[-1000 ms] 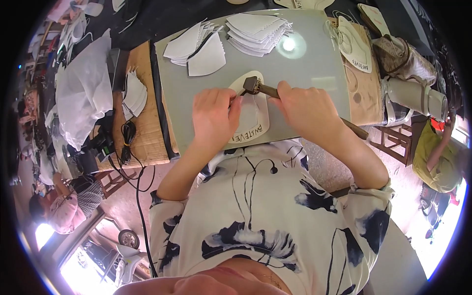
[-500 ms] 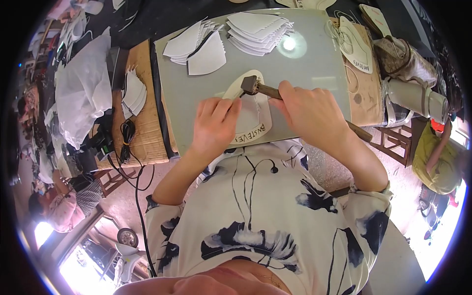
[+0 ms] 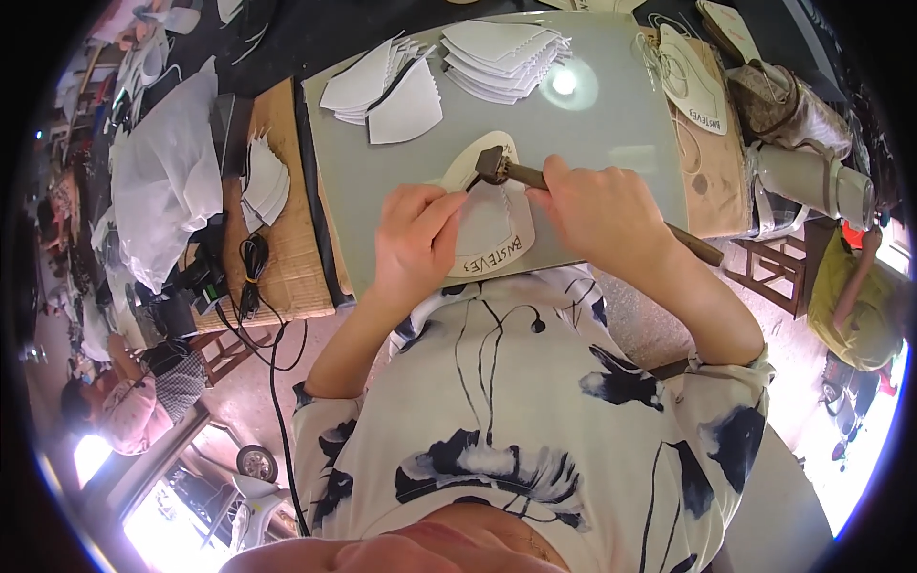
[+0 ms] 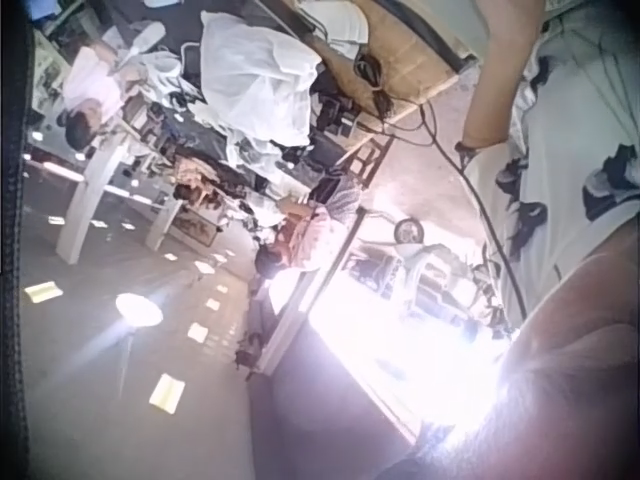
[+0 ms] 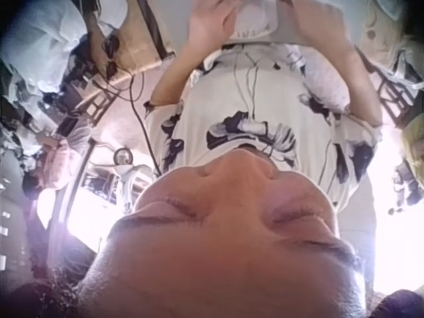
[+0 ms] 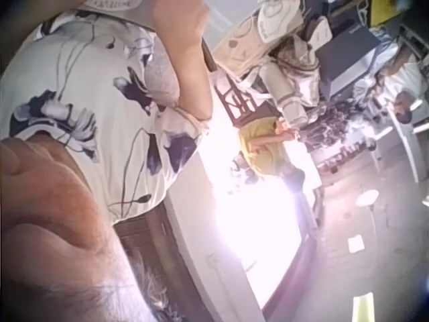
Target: Hammering shoe upper components to flatten seams or secure layers at a workstation.
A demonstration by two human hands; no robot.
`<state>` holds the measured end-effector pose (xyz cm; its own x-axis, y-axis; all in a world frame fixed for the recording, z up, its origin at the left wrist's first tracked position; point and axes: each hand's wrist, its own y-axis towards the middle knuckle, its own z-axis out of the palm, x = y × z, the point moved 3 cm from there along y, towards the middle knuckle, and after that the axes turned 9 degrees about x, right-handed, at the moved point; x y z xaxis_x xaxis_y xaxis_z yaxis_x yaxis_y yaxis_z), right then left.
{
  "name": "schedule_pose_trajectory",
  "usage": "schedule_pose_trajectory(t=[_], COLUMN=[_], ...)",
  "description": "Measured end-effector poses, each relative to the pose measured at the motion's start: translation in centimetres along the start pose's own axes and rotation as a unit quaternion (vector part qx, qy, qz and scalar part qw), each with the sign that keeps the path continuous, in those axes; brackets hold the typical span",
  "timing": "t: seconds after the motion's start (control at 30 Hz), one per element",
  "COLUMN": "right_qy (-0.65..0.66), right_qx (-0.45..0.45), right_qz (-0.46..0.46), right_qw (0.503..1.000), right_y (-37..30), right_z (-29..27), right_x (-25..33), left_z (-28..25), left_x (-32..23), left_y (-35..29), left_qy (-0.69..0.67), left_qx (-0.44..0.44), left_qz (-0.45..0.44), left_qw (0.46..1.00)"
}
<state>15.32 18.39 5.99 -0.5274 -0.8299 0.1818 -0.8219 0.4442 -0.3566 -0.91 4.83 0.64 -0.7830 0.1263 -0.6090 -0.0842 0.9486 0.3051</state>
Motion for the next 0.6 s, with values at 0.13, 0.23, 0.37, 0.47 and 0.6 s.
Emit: schedule_pose_trajectory(t=[0.13,0.23,0.37,0.47,0.6], right_qy=[0.041,0.022,0.058,0.05,0.077], right_qx=[0.023,-0.015,-0.03,-0.003,-0.081], right_qz=[0.002,-0.013,-0.048,-0.047,-0.058], right_qw=[0.999,1.0,0.997,0.998,0.992], right_y=[-0.1,-0.1,-0.1,0.3,-0.1], right_z=[-0.3,-1.2,-1.0,-2.2,-2.5], right_x=[0.0,0.4,1.3,1.0,1.2], left_z=[0.0,-0.1,0.1,0.2,0.0], left_x=[-1.0,-1.0,-1.0,-1.0,-1.0], left_y=[-0.3,-0.2,-0.3,-0.1,-0.2], left_qy=[0.105,0.127,0.128,0.146,0.136], left_qx=[0.003,0.003,-0.003,-0.011,-0.018], left_qz=[0.047,0.061,0.069,0.071,0.076], left_qw=[0.993,0.99,0.989,0.987,0.988])
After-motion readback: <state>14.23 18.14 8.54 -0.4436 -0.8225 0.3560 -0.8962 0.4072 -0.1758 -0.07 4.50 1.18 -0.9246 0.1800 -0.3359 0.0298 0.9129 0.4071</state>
